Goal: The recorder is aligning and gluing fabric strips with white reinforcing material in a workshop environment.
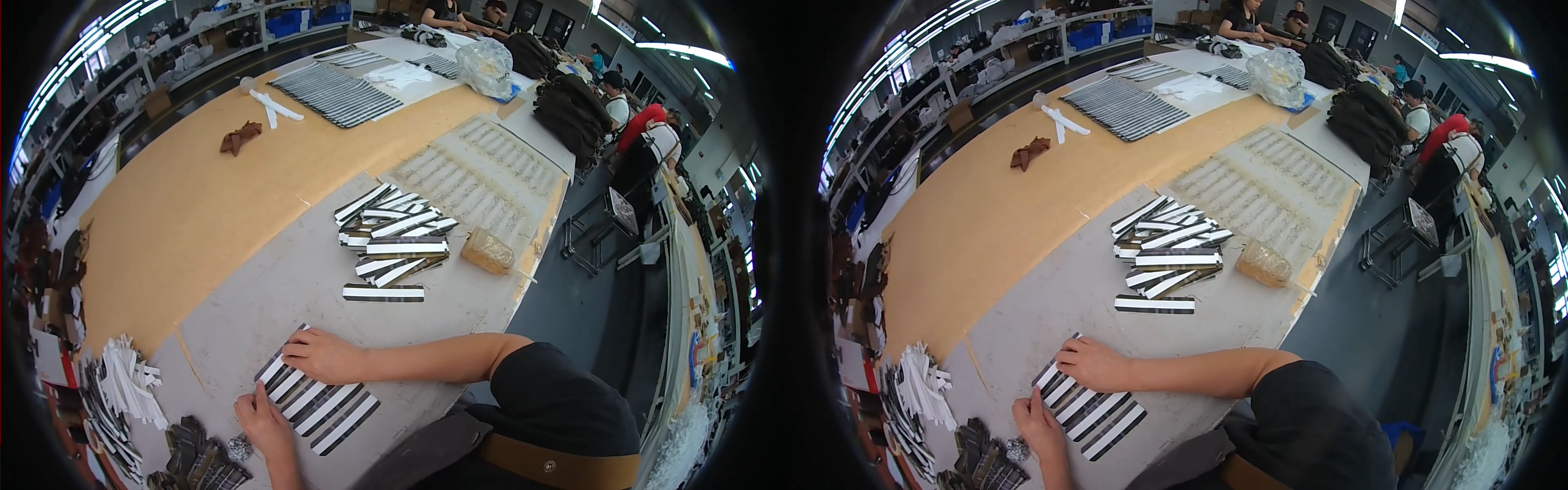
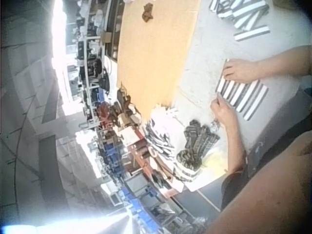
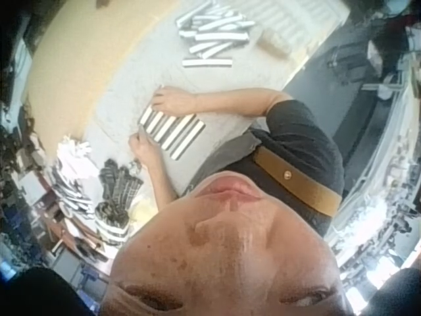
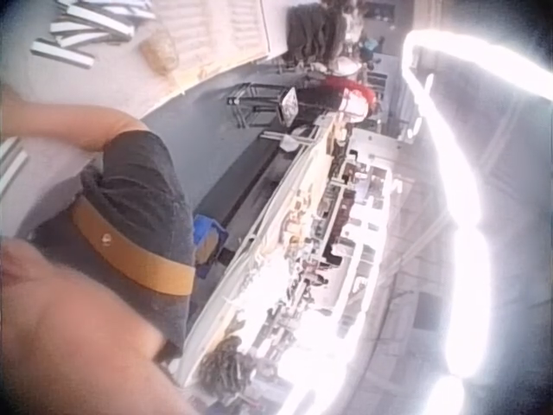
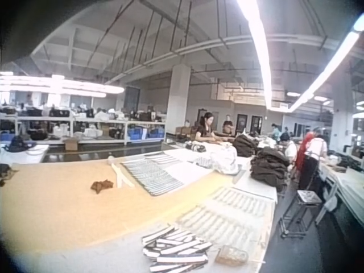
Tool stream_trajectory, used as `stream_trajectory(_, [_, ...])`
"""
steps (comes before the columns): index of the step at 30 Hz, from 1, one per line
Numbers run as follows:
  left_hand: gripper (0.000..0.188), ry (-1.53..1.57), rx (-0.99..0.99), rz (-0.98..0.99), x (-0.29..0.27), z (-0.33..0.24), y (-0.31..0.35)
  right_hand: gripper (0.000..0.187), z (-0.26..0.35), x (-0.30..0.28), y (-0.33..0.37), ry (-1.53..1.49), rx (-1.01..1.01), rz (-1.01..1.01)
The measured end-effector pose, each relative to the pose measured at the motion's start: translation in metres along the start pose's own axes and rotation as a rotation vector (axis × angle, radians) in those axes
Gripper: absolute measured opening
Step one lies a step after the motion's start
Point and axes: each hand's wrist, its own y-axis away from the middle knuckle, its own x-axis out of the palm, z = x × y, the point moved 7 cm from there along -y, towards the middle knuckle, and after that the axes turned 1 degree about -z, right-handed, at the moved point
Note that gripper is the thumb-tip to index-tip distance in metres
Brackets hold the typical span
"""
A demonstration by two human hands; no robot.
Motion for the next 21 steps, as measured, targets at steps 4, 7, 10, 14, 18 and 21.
stream_trajectory(4, [0.037, -0.004, 0.006, -0.007, -0.0012, -0.0017, -0.0008, 0.032, 0.0007, -0.0017, -0.0009, -0.003, 0.008, 0.022])
stream_trajectory(7, [0.037, 0.000, 0.003, -0.007, -0.0011, -0.0012, -0.0006, 0.032, 0.0015, -0.0031, -0.0012, 0.004, 0.002, 0.008])
stream_trajectory(10, [0.037, 0.006, 0.001, -0.011, -0.0008, -0.0009, -0.0004, 0.032, 0.0006, -0.0021, -0.0008, -0.004, 0.002, 0.001])
stream_trajectory(14, [0.037, 0.009, 0.006, -0.020, -0.0014, -0.0021, -0.0007, 0.032, 0.0005, -0.0025, -0.0007, -0.009, 0.002, 0.011])
stream_trajectory(18, [0.036, 0.004, 0.011, -0.008, 0.0005, -0.0003, 0.0005, 0.033, 0.0011, -0.0034, -0.0010, -0.008, 0.007, 0.020])
stream_trajectory(21, [0.035, 0.004, 0.013, -0.009, 0.0013, 0.0004, 0.0007, 0.033, 0.0016, -0.0044, -0.0006, -0.012, 0.005, 0.009])
